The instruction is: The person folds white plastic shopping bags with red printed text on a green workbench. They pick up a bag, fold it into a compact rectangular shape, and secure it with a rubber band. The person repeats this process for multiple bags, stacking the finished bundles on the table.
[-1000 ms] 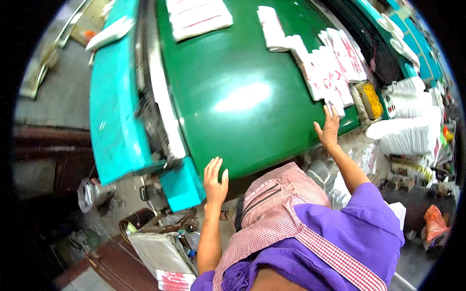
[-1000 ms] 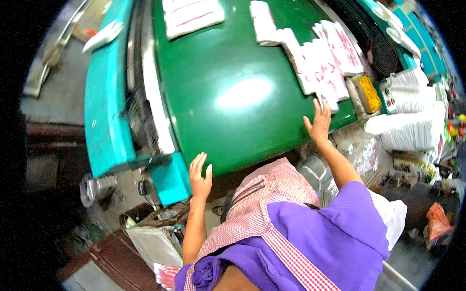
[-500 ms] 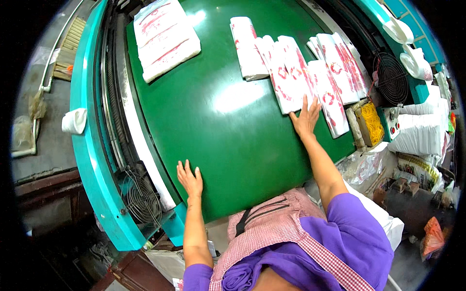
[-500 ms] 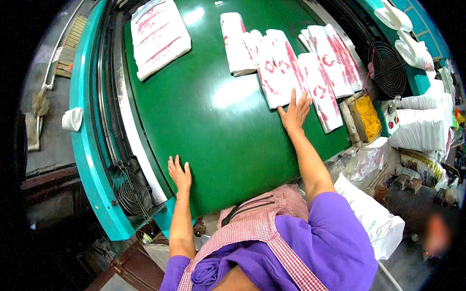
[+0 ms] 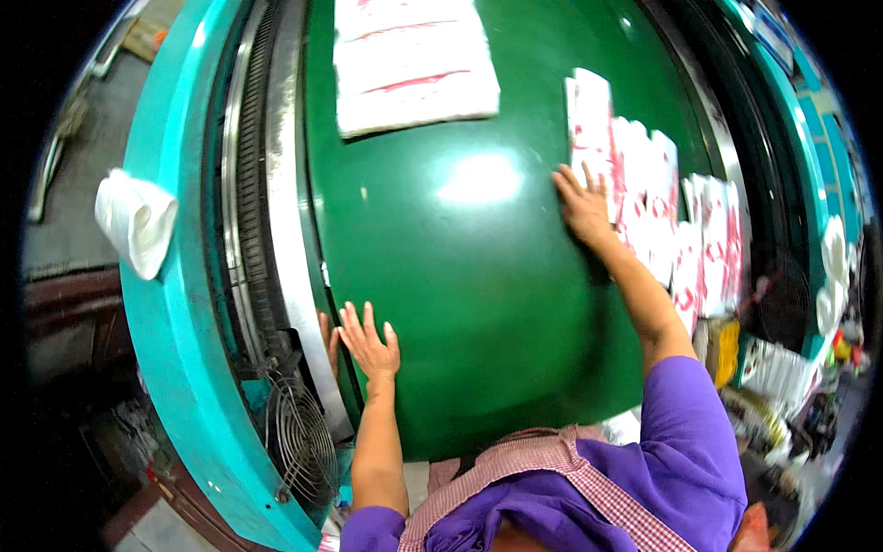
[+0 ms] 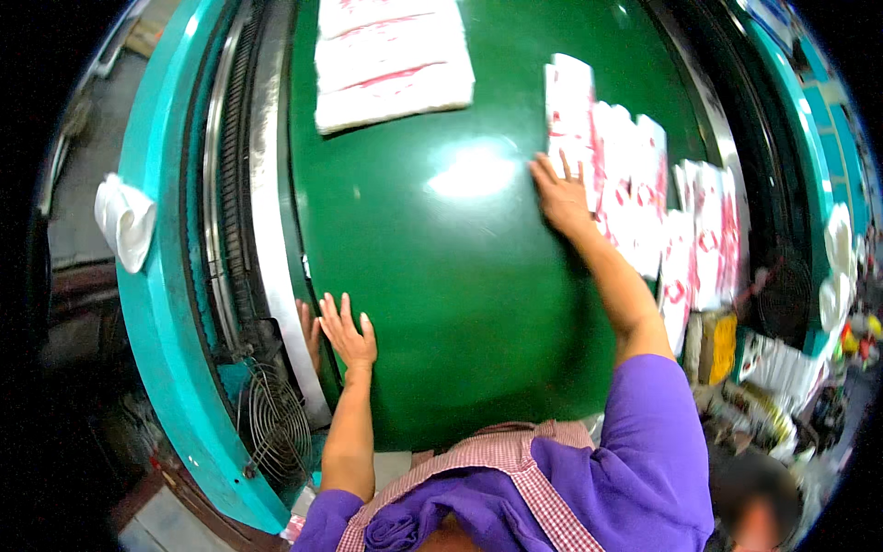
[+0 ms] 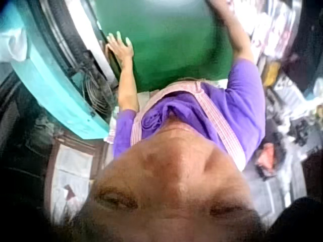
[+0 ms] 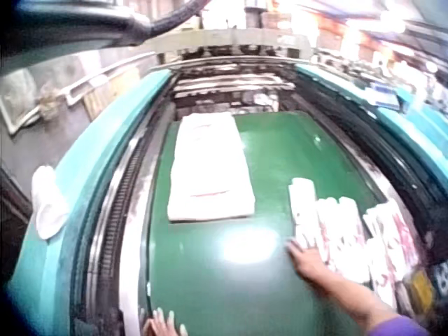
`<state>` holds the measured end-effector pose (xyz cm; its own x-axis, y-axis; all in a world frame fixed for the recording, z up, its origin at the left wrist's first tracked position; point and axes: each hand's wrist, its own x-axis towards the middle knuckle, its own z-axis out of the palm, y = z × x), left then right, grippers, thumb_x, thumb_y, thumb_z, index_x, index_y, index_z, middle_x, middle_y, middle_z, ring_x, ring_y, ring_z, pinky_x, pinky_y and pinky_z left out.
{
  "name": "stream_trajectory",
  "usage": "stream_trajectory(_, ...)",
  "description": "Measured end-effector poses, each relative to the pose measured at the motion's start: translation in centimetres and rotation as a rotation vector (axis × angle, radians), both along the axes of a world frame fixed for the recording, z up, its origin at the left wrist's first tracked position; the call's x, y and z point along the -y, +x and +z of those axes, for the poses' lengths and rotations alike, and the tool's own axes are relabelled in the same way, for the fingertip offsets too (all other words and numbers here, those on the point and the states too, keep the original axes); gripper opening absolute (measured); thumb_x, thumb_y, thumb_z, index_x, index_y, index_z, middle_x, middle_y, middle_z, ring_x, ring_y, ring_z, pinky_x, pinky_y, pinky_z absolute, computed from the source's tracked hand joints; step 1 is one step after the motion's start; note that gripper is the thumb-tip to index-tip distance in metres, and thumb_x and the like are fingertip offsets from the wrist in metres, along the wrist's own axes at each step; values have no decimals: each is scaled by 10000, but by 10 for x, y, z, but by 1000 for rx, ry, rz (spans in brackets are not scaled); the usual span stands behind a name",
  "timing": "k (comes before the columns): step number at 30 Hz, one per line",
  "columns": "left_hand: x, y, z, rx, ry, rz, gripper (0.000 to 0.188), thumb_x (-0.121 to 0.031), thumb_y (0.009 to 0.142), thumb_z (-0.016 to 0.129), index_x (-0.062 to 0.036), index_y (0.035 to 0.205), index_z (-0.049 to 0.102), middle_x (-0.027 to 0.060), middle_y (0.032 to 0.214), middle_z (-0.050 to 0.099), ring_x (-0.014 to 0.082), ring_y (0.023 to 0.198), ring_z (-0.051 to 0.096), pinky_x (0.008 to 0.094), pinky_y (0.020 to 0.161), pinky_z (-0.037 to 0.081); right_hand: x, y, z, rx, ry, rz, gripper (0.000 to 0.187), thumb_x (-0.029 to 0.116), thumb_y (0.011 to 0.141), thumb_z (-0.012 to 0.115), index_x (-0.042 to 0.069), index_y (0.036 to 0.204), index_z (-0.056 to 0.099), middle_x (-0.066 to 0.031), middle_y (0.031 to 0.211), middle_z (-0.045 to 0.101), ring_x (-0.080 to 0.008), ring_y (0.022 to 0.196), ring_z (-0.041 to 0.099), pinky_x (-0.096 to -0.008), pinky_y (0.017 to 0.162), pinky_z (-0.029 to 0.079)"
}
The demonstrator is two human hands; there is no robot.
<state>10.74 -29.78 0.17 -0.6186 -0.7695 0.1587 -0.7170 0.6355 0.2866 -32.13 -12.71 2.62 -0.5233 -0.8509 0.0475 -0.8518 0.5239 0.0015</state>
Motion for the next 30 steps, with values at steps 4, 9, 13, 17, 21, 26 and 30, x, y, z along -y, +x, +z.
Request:
stream_trajectory(4,1,3,-2,-7,28,27,537,-270,862,514,-118,1363,393,189,1468,273,383,1363,236,568,1077,185,36,-52,-7,-155,12,-128,567,53,759,588,121,1310,469,-76,1390,410,-350,1365,240,-564,1088,168)
stream_trajectory(9,0,3,3,8,95,66,549,-252,841,535,-125,1358,401,186,1472,267,381,1363,235,569,1076,179,197,2,42,-114,-185,405,768,276,728,738,187,1388,355,-183,1397,372,-395,1360,212,-565,1071,216)
stream_trajectory(13,2,4,3,-41,113,61,548,-211,832,538,-106,1355,412,182,1476,267,379,1367,231,555,1084,159,306,-5,31,-59,19,279,909,257,731,728,215,1461,186,-287,1342,390,-409,1228,414,-494,928,437)
stream_trajectory(17,2,4,0,-92,103,47,540,-199,827,552,-105,1344,428,180,1467,294,373,1366,241,552,1086,164,346,-28,2,-154,-10,175,245,111,828,540,88,1067,585,-212,1035,596,-344,908,617,-396,754,528)
stream_trajectory(21,0,5,0,-65,89,61,561,-233,820,573,-125,1347,417,164,1463,303,352,1367,249,547,1087,175,309,-26,10,-75,-53,279,150,105,830,505,73,929,612,-202,930,605,-335,818,636,-414,728,523)
stream_trajectory(26,-2,6,1,-70,50,64,555,-224,828,571,-122,1349,409,162,1459,306,350,1366,248,539,1088,181,191,32,25,134,100,338,170,101,798,512,74,936,608,-195,905,598,-347,773,636,-454,671,516)
stream_trajectory(30,-1,5,4,-95,32,49,551,-214,823,578,-120,1341,417,161,1460,304,346,1366,248,534,1089,185,101,115,50,425,263,403,281,79,695,584,57,974,618,-205,880,617,-352,797,637,-439,687,523)
